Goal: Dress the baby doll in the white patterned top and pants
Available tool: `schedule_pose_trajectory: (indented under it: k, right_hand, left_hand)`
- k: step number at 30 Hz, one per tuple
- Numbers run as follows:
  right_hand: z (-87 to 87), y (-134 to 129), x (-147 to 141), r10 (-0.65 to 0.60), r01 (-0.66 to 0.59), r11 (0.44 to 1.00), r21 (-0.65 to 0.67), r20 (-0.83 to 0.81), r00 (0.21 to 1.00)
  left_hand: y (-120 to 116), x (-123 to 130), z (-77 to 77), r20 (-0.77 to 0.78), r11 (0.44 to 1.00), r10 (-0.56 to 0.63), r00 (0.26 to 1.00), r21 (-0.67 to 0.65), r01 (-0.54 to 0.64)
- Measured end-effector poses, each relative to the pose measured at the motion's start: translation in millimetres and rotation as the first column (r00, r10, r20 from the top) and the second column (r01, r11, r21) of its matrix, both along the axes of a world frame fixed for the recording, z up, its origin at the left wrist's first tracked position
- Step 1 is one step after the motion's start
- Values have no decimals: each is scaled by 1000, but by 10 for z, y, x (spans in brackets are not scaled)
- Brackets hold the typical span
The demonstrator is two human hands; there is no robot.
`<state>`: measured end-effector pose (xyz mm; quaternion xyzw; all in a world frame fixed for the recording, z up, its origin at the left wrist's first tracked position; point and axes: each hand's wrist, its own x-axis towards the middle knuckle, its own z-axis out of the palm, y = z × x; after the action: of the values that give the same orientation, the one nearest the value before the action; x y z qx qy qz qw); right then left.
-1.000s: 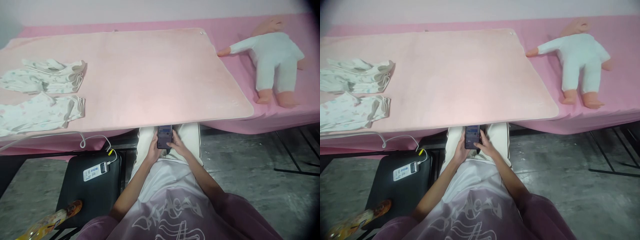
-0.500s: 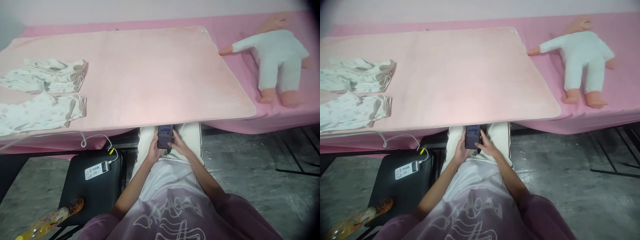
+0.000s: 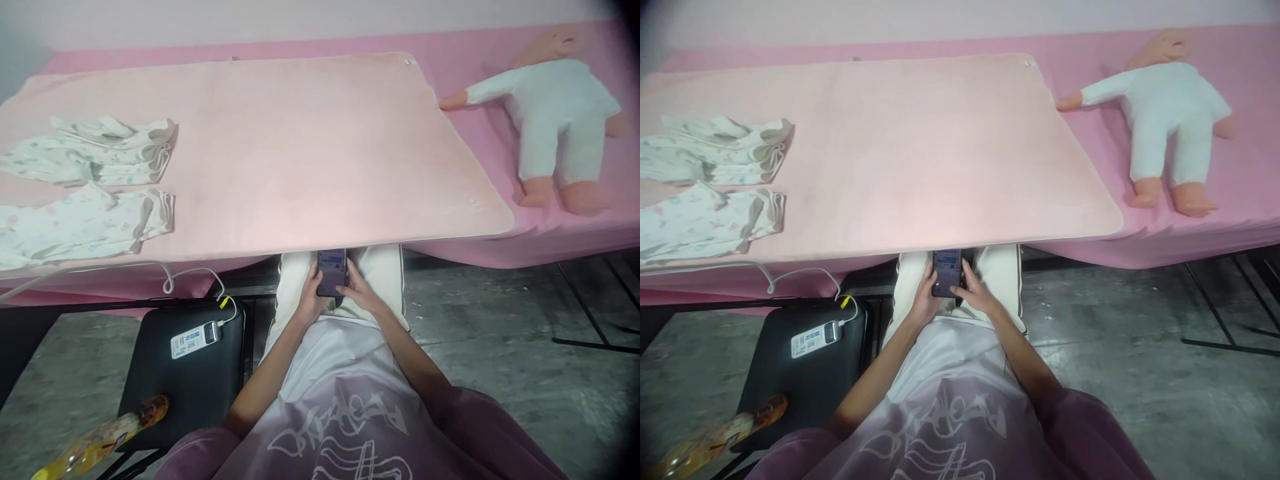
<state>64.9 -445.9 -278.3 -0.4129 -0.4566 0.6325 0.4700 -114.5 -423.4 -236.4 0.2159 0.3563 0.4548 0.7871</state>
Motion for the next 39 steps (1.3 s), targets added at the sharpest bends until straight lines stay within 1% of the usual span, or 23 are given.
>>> schedule_pose_trajectory:
  k: [4,9,16,23,28,33,36,39]
  right_hand:
    - [-22,3,-12,-14,14,1000,20,14,1000]
    - [-64,10,-38,-45,43,998,47,35,998]
    - [-68,5,-15,-28,27,999,37,31,999]
    - [-66,-1,-15,-3,2,999,50,14,1000]
    - [7,-4,-45,-11,9,999,52,26,1000]
    - [76,-7,-74,-27,24,998,56,54,998]
    - [42,-11,-64,-36,32,998,59,84,996]
    - [-26,-12,-33,-8,4,998,61,68,998]
  left_hand:
    - [-7,-12,-29,7,1000,-7,1000,11,7]
    - [-20,-54,-77,7,1000,1,1000,-24,-1]
    - [-15,-50,-60,8,999,2,1000,-47,-2]
    - [-16,-41,-48,-10,1000,-11,1000,2,11]
    - [-13,-1,13,-28,1000,-6,1000,26,7]
    - [-17,72,42,-107,998,48,993,46,-44]
    - [-16,78,18,-106,998,57,993,36,-54]
    - [-16,40,-25,-65,998,55,996,9,-55]
